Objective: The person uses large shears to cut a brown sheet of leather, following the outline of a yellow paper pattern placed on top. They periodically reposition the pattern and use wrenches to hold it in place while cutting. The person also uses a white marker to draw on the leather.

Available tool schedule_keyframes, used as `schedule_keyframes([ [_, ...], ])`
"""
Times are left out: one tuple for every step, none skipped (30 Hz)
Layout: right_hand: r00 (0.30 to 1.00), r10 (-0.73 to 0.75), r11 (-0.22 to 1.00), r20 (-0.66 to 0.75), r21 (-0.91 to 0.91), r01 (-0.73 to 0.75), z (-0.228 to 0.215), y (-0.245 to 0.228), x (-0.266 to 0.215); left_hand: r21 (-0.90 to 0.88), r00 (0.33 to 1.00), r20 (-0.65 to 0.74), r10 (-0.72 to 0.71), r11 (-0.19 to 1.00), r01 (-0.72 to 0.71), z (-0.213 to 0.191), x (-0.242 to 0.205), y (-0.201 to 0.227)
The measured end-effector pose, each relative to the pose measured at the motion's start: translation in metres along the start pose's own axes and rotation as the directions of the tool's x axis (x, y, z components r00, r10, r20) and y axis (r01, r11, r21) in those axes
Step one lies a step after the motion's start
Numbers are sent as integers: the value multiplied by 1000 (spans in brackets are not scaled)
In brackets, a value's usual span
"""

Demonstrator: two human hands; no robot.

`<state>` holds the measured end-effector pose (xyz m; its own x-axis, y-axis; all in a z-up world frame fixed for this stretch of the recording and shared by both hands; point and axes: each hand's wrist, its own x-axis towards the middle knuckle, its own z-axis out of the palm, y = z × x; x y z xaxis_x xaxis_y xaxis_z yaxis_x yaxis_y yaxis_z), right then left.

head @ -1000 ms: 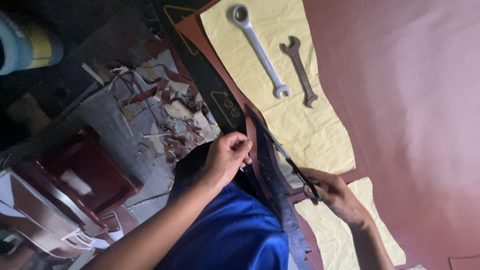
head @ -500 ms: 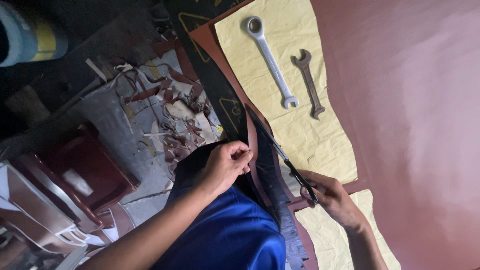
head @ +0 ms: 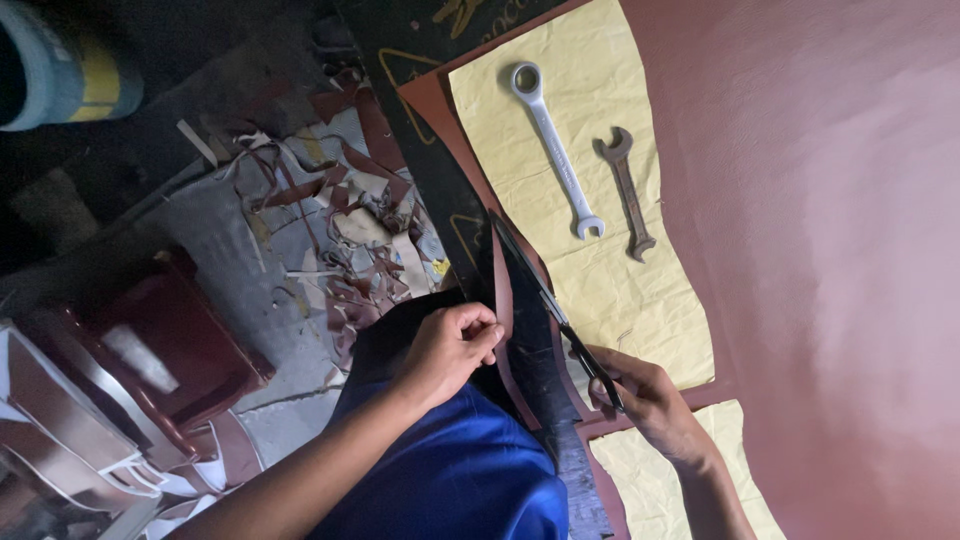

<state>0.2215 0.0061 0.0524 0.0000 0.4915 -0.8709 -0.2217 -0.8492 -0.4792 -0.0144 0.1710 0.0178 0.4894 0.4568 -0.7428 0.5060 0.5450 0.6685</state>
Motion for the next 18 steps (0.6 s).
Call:
schedule_keyframes([
  [1000,-5,1000,4,11,5,1,-1,-1,25,1000,-3,-11,1000,11,-1,0,0],
  [1000,-11,1000,8,22,11,3,-3,-2,17,1000,2,-6,1000,6,-2,-1,0],
  [1000,-19,999,12,34,18,5,-6,-2,10,1000,7,1,1000,-1,-3,-2,1],
  [999,-47,998,15,33,47,7,-9,0,3,1000,11,9,1000,-9,-4,-1,1],
  [997,-72,997,21,33,71,10,-12,2,11,1000,12,8,1000,-8,-5,-2,1],
  [995,-96,995,27,33,96,13,-14,4,19,1000,13,8,1000,-8,-6,-4,1],
  [996,-91,995,17,30,91,15,-16,5,27,1000,14,11,1000,-12,-7,-3,1],
  [996,-87,996,7,26,86,17,-18,7,21,1000,20,17,1000,-17,-8,-4,1],
  [997,-83,996,-2,22,83,17,-19,8,16,999,24,22,1000,-23,-9,-5,1],
  [997,-70,998,-15,4,70,18,-20,10,10,999,28,28,1000,-29,-10,-5,1],
  [998,-55,998,-26,-14,55,20,-20,10,22,999,26,24,999,-24,-12,-6,1],
  [999,-40,999,-37,-31,39,21,-20,11,34,1000,25,19,999,-20,-13,-7,0],
  [998,-47,998,-30,-34,46,21,-20,10,45,1000,27,12,999,-13,-14,-9,-1],
  [998,-53,998,-22,-37,53,20,-21,10,39,1000,28,12,999,-13,-16,-10,-2],
  [998,-62,997,-17,-40,61,19,-22,9,35,999,31,14,999,-15,-17,-11,-2],
  [999,-51,999,-19,-15,50,21,-23,9,30,999,34,17,999,-18,-18,-11,-2],
  [999,-44,999,-19,10,45,24,-25,11,45,999,31,5,999,-7,-19,-11,0],
  [999,-38,999,-19,35,39,26,-27,13,60,1000,29,-7,998,5,-21,-12,1],
])
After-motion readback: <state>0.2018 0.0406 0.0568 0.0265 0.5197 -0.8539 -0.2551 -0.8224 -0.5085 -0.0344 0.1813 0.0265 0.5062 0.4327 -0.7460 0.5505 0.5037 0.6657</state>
